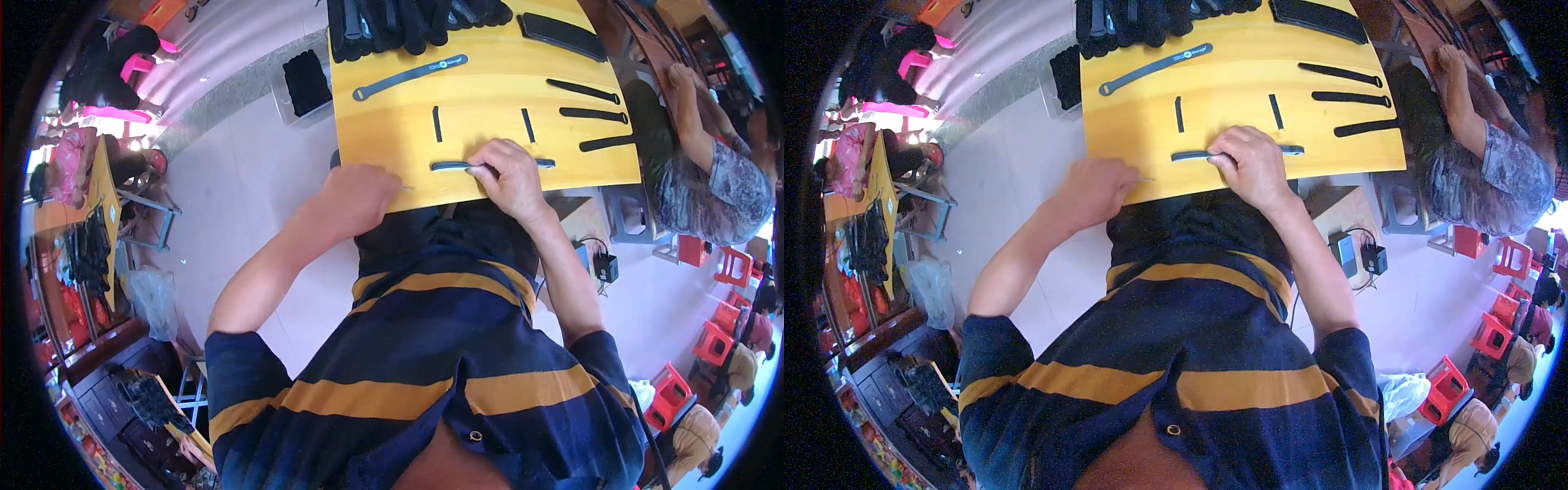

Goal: Manually assembling or inspecting black textile/plastic straps by attaching or threading small plastic components.

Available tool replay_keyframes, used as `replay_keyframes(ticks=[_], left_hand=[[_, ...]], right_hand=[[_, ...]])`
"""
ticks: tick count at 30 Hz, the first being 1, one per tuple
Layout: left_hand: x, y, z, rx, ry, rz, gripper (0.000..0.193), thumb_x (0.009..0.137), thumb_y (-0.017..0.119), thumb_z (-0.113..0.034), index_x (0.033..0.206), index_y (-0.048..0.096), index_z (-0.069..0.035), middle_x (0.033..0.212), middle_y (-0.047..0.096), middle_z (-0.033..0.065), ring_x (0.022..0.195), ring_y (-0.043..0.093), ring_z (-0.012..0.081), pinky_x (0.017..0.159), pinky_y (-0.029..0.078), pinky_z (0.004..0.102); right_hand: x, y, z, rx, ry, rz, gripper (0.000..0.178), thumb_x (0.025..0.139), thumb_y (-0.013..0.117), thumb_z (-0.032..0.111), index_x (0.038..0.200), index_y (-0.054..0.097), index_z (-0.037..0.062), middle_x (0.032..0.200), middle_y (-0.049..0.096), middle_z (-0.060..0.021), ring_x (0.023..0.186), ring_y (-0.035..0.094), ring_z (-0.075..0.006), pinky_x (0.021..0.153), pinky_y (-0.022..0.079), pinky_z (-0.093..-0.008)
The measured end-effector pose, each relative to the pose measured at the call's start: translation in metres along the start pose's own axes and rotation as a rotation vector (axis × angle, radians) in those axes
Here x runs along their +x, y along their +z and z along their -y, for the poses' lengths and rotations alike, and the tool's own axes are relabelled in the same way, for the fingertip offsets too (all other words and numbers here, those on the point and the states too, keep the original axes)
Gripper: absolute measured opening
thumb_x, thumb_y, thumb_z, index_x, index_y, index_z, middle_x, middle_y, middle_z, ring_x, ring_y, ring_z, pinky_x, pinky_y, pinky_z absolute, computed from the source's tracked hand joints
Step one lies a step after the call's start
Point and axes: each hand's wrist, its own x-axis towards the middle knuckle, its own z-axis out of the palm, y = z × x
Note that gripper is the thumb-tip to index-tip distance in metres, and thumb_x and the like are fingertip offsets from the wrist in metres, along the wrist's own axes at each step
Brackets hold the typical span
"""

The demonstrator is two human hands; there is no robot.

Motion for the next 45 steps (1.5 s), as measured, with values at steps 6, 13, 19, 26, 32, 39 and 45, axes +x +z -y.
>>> replay_keyframes(ticks=[6,13,19,26,32,39,45], left_hand=[[-0.002,0.006,-0.008,-0.338,0.058,-0.332,0.009,0.092,0.06,-0.012,0.095,0.069,-0.011,0.087,0.069,0.0116,0.081,0.068,0.0338,0.069,0.055,0.046],[0.017,0.016,-0.008,-0.173,0.076,-0.317,0.016,0.091,0.061,-0.016,0.1,0.074,-0.011,0.083,0.069,0.0081,0.08,0.071,0.0282,0.067,0.056,0.0422],[0.021,0.02,-0.004,-0.149,0.117,-0.343,0.017,0.091,0.06,-0.017,0.098,0.074,-0.011,0.08,0.069,0.0074,0.078,0.071,0.0269,0.066,0.056,0.0402],[0.02,0.021,-0.003,-0.168,0.141,-0.391,0.017,0.091,0.06,-0.016,0.097,0.075,-0.011,0.079,0.069,0.0074,0.077,0.071,0.0262,0.066,0.057,0.0399],[0.021,0.02,-0.002,-0.127,0.135,-0.329,0.017,0.092,0.06,-0.016,0.098,0.075,-0.011,0.079,0.069,0.0075,0.078,0.071,0.0261,0.067,0.057,0.0398],[0.021,0.02,-0.005,-0.113,0.12,-0.318,0.018,0.092,0.058,-0.016,0.098,0.074,-0.011,0.081,0.07,0.0079,0.08,0.072,0.0263,0.067,0.058,0.0399],[0.023,0.023,-0.004,-0.133,0.102,-0.269,0.012,0.093,0.059,-0.015,0.097,0.068,-0.009,0.083,0.066,0.0102,0.078,0.068,0.0324,0.069,0.056,0.0454]], right_hand=[[-0.002,0.001,0.002,-0.035,0.017,-0.006,0.011,0.08,0.077,0.012,0.086,0.068,0.008,0.085,0.068,-0.0073,0.084,0.066,-0.0298,0.076,0.054,-0.0414],[-0.002,0.003,0.005,-0.033,0.021,-0.01,0.011,0.079,0.077,0.011,0.085,0.069,0.0086,0.083,0.067,-0.0073,0.082,0.066,-0.0295,0.074,0.053,-0.0416],[-0.001,0.002,0.006,-0.044,0.003,-0.019,0.012,0.079,0.077,0.011,0.085,0.067,0.0081,0.083,0.067,-0.0078,0.081,0.066,-0.0302,0.073,0.053,-0.0412],[0.0,0.001,0.005,-0.035,0.013,-0.012,0.012,0.08,0.078,0.011,0.086,0.069,0.0063,0.083,0.067,-0.0087,0.082,0.066,-0.0309,0.072,0.053,-0.0408],[0.0,0.001,0.005,-0.026,0.019,0.0,0.013,0.08,0.079,0.011,0.087,0.07,0.0047,0.083,0.067,-0.0096,0.082,0.066,-0.0312,0.072,0.052,-0.0402],[-0.001,0.0,0.006,-0.023,0.024,0.0,0.013,0.081,0.078,0.01,0.088,0.07,0.0043,0.083,0.067,-0.0097,0.083,0.066,-0.0312,0.073,0.052,-0.0401],[0.007,-0.003,0.013,0.053,0.017,0.104,0.015,0.081,0.078,0.011,0.091,0.069,0.0044,0.089,0.067,-0.0114,0.087,0.065,-0.033,0.078,0.052,-0.042]])
